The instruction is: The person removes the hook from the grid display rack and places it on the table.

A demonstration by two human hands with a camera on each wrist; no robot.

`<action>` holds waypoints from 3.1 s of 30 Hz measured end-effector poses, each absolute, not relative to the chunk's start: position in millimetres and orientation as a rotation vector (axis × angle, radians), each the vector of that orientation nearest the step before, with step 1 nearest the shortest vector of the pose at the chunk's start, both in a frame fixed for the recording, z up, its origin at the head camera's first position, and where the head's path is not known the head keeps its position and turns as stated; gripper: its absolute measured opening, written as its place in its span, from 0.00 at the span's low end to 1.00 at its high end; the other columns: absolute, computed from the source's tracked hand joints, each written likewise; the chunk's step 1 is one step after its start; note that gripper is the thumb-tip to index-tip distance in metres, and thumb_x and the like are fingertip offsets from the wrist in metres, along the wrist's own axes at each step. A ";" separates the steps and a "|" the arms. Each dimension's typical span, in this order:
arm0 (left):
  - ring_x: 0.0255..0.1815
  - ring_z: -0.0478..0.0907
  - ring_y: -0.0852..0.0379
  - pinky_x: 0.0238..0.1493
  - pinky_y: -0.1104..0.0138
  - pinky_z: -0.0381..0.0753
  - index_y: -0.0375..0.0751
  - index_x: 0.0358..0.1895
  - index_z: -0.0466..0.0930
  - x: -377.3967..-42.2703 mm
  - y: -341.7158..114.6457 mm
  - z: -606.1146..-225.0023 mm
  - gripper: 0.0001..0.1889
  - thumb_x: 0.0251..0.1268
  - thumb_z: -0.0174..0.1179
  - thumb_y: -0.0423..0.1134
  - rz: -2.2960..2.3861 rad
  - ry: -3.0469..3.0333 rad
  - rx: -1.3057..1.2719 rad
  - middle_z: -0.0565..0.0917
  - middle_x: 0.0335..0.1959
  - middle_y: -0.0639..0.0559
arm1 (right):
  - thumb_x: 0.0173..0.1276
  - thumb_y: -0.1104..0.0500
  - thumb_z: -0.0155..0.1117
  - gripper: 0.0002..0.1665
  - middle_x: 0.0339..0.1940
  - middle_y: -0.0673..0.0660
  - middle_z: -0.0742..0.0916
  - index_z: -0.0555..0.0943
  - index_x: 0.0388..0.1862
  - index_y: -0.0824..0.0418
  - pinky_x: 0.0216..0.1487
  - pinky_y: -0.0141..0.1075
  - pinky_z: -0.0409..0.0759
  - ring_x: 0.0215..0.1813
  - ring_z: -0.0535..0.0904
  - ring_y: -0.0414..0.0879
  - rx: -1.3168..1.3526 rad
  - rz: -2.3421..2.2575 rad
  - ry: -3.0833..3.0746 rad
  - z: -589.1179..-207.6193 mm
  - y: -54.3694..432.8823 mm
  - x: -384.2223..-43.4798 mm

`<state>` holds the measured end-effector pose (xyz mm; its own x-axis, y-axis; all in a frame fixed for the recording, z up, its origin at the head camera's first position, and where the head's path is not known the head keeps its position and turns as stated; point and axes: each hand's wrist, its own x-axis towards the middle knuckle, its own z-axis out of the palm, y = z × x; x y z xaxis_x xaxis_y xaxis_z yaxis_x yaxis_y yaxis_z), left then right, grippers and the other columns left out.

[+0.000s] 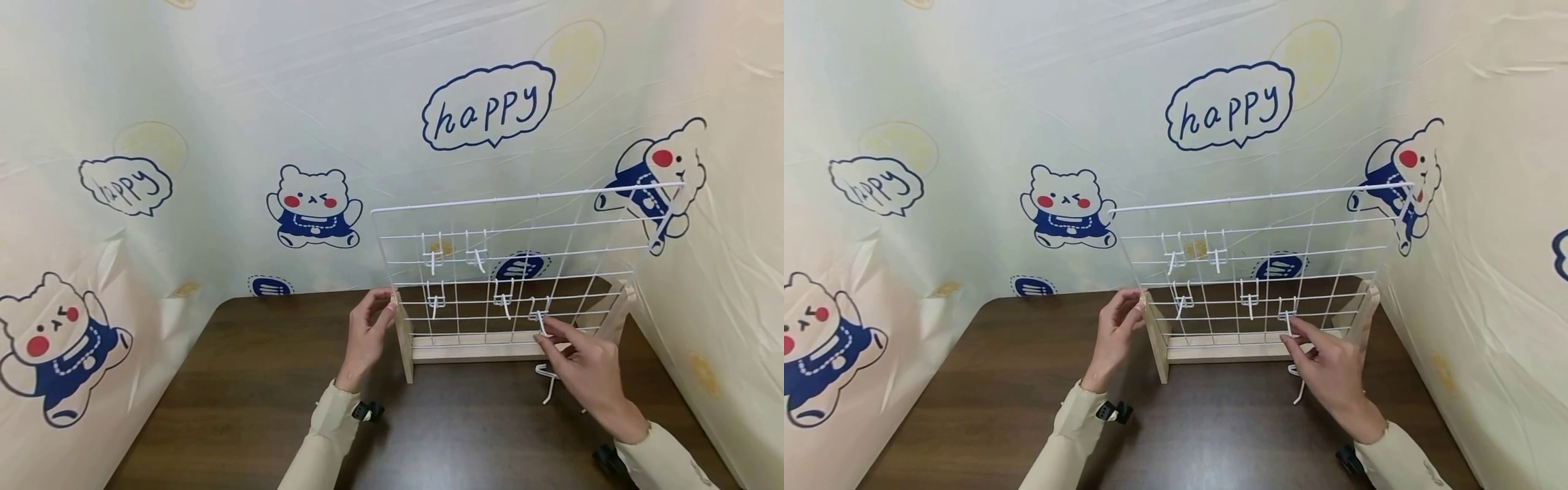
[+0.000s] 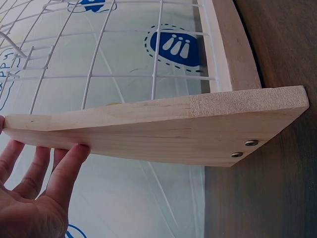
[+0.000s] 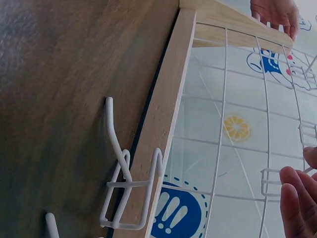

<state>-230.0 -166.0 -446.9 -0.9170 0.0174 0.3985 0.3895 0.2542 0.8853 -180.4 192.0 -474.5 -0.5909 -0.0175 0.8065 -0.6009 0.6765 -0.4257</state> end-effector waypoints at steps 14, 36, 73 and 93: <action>0.53 0.84 0.47 0.46 0.56 0.92 0.40 0.57 0.82 -227.2 -164.6 -447.0 0.11 0.78 0.56 0.35 -1.713 -2.228 -0.355 0.86 0.54 0.39 | 0.44 0.75 0.80 0.18 0.31 0.63 0.93 0.91 0.38 0.68 0.32 0.20 0.83 0.29 0.89 0.42 0.530 0.867 -2.056 -476.8 193.6 -180.8; 0.53 0.84 0.48 0.45 0.60 0.91 0.39 0.58 0.82 -229.6 -165.6 -445.2 0.12 0.78 0.57 0.36 -1.712 -2.227 -0.366 0.86 0.54 0.38 | 0.77 0.46 0.64 0.24 0.31 0.59 0.94 0.92 0.37 0.65 0.45 0.14 0.79 0.32 0.92 0.45 0.569 0.862 -1.921 -473.0 195.2 -186.9; 0.54 0.84 0.43 0.45 0.56 0.92 0.38 0.57 0.82 -229.9 -165.3 -447.2 0.12 0.79 0.56 0.36 -1.710 -2.218 -0.378 0.85 0.54 0.38 | 0.78 0.43 0.61 0.28 0.29 0.62 0.93 0.92 0.38 0.67 0.37 0.17 0.79 0.29 0.91 0.42 0.609 0.827 -1.831 -454.8 196.0 -179.5; 0.54 0.85 0.43 0.44 0.62 0.91 0.39 0.57 0.82 -232.2 -166.8 -441.4 0.12 0.78 0.56 0.35 -1.697 -2.213 -0.385 0.85 0.54 0.39 | 0.78 0.45 0.62 0.26 0.29 0.64 0.93 0.92 0.37 0.67 0.55 0.12 0.75 0.42 0.89 0.29 0.665 0.879 -1.805 -466.4 192.6 -173.3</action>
